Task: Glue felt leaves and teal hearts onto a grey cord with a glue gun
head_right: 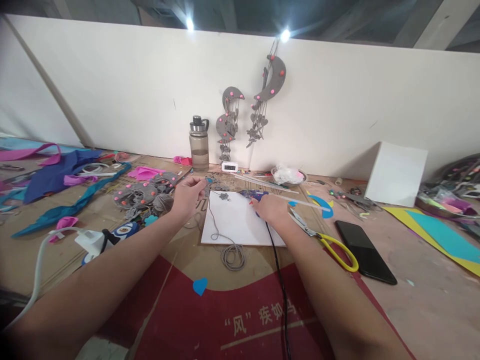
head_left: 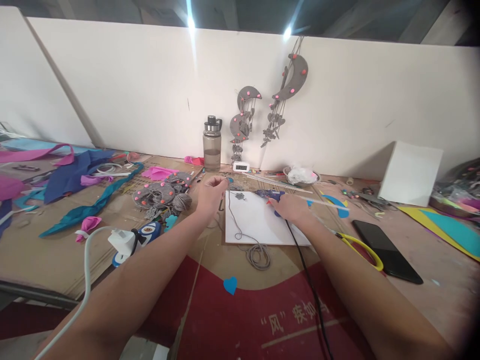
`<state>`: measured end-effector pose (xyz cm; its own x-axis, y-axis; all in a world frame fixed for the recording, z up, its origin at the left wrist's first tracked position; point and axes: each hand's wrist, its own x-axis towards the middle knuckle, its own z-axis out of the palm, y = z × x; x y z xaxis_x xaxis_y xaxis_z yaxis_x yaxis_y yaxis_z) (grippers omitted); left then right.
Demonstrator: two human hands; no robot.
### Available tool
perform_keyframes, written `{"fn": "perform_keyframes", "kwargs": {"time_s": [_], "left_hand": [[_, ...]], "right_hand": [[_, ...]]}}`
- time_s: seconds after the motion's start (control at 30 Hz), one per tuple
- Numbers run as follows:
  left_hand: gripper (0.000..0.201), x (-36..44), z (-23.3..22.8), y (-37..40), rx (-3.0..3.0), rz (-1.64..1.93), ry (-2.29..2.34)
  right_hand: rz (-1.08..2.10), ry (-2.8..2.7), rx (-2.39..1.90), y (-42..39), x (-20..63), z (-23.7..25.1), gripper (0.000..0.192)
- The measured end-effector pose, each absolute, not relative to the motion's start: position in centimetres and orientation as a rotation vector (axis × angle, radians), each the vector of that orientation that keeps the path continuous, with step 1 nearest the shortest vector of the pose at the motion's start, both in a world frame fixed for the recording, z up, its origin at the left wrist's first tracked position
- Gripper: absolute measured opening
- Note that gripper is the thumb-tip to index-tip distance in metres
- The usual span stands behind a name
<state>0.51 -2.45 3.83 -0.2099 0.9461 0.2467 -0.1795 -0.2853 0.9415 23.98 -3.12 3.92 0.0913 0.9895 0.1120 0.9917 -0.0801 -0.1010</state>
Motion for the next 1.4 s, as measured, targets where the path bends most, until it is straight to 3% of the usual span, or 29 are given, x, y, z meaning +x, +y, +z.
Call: {"fn": "perform_keyframes", "kwargs": {"time_s": [0.1, 0.17, 0.23, 0.37, 0.47, 0.57, 0.7, 0.8, 1.4], "left_hand": [[0.009, 0.6, 4.2, -3.0, 1.420, 1.709, 1.150], [0.007, 0.7, 4.4, -3.4, 1.643, 1.765, 1.224], [0.005, 0.8, 4.6, -3.8, 1.871, 1.824, 1.224], [0.006, 1.1, 4.8, -4.4, 2.176, 1.899, 1.083], [0.007, 1.4, 4.7, -4.5, 2.165, 1.867, 1.079], [0.005, 1.6, 4.6, -4.6, 1.982, 1.775, 1.137], [0.007, 1.9, 4.7, -4.7, 1.731, 1.622, 1.146], [0.010, 2.1, 4.8, -4.9, 1.618, 1.536, 1.103], [0.009, 2.9, 4.5, -5.4, 1.373, 1.497, 0.909]], "right_hand": [[-0.214, -1.903, -2.002, -3.8, 22.8, 4.6, 0.032], [-0.136, -1.832, -1.630, -4.5, 21.3, 5.0, 0.017], [0.174, -1.736, -1.297, -5.2, 19.5, 5.3, 0.010], [0.997, -1.431, -0.856, -6.8, 16.0, 5.1, 0.029], [1.260, -1.272, -0.795, -7.4, 14.8, 4.9, 0.037], [1.089, -1.337, -0.920, -7.4, 15.0, 4.9, 0.033], [0.690, -1.523, -1.042, -7.2, 15.8, 5.1, 0.013], [0.552, -1.536, -1.077, -7.2, 16.1, 5.2, 0.013], [0.392, -1.472, -1.201, -7.4, 15.8, 5.4, 0.017]]}}
